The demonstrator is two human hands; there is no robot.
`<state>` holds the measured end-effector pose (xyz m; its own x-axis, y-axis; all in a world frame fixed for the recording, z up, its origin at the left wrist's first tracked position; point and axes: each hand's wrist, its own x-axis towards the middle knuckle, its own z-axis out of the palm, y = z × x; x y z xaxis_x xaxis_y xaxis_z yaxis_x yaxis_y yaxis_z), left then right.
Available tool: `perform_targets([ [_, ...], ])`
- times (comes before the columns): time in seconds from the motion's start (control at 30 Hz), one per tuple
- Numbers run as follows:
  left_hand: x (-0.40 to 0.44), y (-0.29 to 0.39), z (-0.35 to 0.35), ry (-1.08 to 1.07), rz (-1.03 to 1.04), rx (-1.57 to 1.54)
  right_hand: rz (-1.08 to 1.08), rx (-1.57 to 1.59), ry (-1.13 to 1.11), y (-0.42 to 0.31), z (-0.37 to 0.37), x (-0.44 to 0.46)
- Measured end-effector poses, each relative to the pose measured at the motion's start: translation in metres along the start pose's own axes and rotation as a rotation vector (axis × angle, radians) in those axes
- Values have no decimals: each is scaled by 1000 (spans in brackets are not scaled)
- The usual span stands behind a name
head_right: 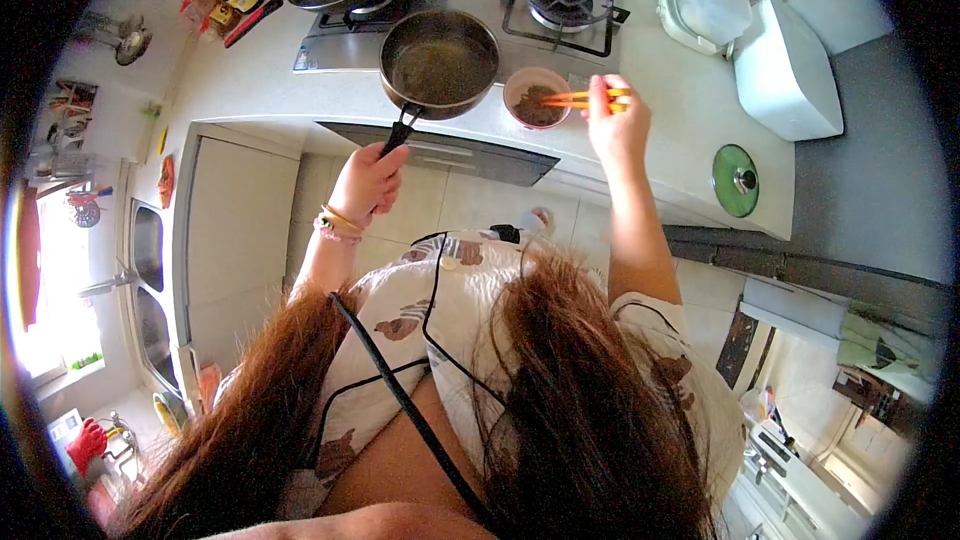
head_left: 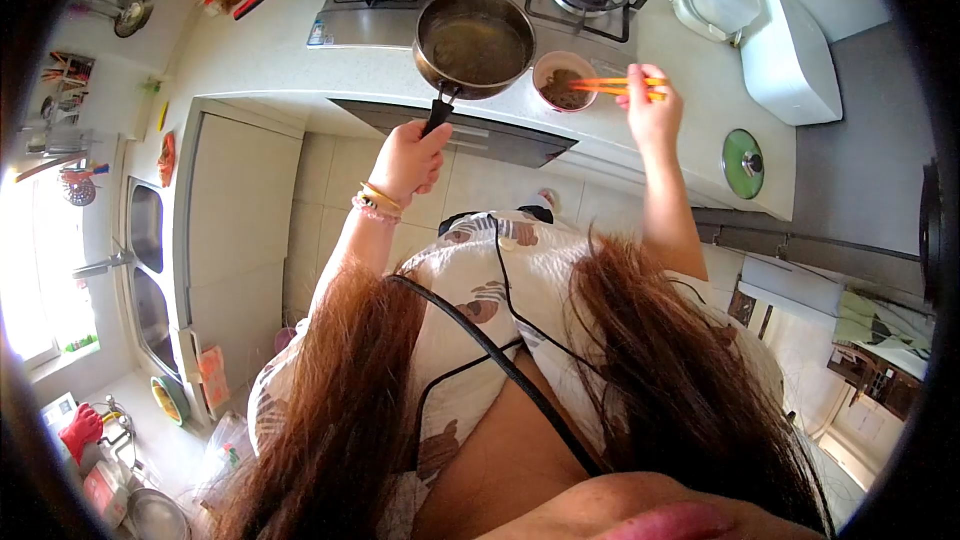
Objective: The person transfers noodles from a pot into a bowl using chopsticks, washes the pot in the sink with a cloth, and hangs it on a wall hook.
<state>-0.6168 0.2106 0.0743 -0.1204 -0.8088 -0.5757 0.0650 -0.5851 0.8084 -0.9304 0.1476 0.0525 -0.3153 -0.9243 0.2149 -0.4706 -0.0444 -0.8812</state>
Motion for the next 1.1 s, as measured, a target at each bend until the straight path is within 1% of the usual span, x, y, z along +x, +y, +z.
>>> perform_targets([
  [0.03,2,-1,-1,-10,9,6,24,105,61,-8,-6,0],
  [0.07,3,-1,-1,-21,18,12,21,197,62,-9,-16,3],
  [0.13,2,2,-1,-36,8,31,5,518,97,-20,-28,7],
  [0.17,1,4,-1,-43,2,43,34,630,87,-30,-31,8],
  [0.27,-2,8,4,-51,28,91,171,755,-168,-46,-21,12],
  [0.3,-3,10,5,-55,35,117,181,683,-231,-50,-13,12],
  [0.33,-5,12,6,-60,44,142,198,585,-247,-53,-5,14],
  [0.4,-6,14,9,-54,52,208,211,501,-257,-57,7,20],
  [0.47,-5,14,12,-34,50,286,168,363,-244,-55,10,28],
  [0.5,-5,14,12,-55,46,278,147,293,-238,-55,10,30],
  [0.6,-4,13,14,-115,35,251,209,323,-291,-47,-5,41],
  [0.67,-3,10,15,-110,56,307,305,373,-324,-36,-15,50],
  [0.73,-3,8,17,-106,76,353,331,402,-337,-25,-20,51],
  [0.83,-2,7,16,-112,106,384,432,580,-375,-8,-17,45],
  [0.9,0,6,14,-133,134,386,493,710,-333,3,-8,34],
  [1.03,-5,13,17,-134,118,356,593,958,-269,28,14,15],
  [1.1,-6,13,19,-145,125,339,655,1082,-206,27,20,8],
])
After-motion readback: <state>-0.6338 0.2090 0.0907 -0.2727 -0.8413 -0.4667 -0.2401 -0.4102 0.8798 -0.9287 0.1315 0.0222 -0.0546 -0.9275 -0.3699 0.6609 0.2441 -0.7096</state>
